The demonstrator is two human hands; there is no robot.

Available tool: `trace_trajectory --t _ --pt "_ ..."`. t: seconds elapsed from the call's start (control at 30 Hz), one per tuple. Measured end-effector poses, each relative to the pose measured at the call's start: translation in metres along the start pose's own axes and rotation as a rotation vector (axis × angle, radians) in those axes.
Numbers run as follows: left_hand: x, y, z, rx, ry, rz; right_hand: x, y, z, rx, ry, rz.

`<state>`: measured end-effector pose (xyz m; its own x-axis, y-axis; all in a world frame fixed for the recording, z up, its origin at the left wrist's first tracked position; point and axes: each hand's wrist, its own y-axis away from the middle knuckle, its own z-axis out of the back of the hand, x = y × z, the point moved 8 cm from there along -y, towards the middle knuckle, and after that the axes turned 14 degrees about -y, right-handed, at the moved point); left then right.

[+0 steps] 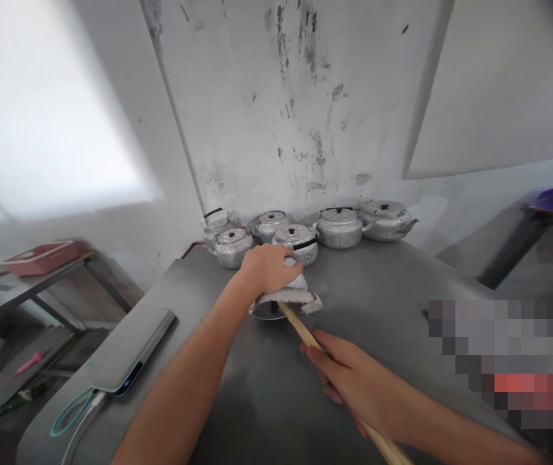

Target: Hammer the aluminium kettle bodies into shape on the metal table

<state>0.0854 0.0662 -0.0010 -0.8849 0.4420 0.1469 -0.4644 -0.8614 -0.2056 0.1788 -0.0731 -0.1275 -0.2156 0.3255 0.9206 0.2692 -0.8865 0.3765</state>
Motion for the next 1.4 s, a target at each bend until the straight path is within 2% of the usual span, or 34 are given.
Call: trace_trajectory --t 0.07,0.2,0.33,0.47,0.67,0.8,0.93,1.07,1.2,1.4 --pt "0.0003 -0.0001 -0.0004 0.004 0.002 -0.001 -0.001 -0.0008 -0.0002 -0.003 0.005 0.006" --pt "0.0003 0.0006 -0.0004 0.019 0.012 -0.004 0.008 0.0015 -0.0013 -0.019 0.012 0.129" --pt "-0.0001 0.001 0.0003 0.014 0.007 -0.008 0.0007 0.0043 -0.0039 0.013 0.012 0.008" --pt "0.0 0.0009 0.0005 0.006 0.011 -0.008 0.0049 0.0029 -0.0005 0.005 -0.019 0.077" --pt "-0.0002 0.0021 0.0017 0.024 0.005 -0.001 0.0007 0.0009 -0.0008 0.011 -0.019 0.009" --pt "-0.0008 0.0023 0.0025 0.021 0.005 -0.006 0.0085 0.0042 -0.0008 -0.038 -0.037 0.112" --pt "-0.0006 0.0025 0.0031 0.023 0.013 -0.003 0.0017 0.0041 -0.0066 0.03 -0.078 0.055" --pt "-0.0012 0.0032 0.0045 0.022 0.018 -0.01 0.0059 0.0008 -0.0013 -0.006 -0.113 0.143" --pt "-0.0009 0.0033 0.0048 0.018 0.02 -0.008 0.0003 -0.0022 -0.0024 0.0 -0.081 0.069" --pt "0.0003 0.0023 0.0013 0.023 0.019 -0.016 0.0042 0.0043 -0.007 -0.009 -0.087 0.054"
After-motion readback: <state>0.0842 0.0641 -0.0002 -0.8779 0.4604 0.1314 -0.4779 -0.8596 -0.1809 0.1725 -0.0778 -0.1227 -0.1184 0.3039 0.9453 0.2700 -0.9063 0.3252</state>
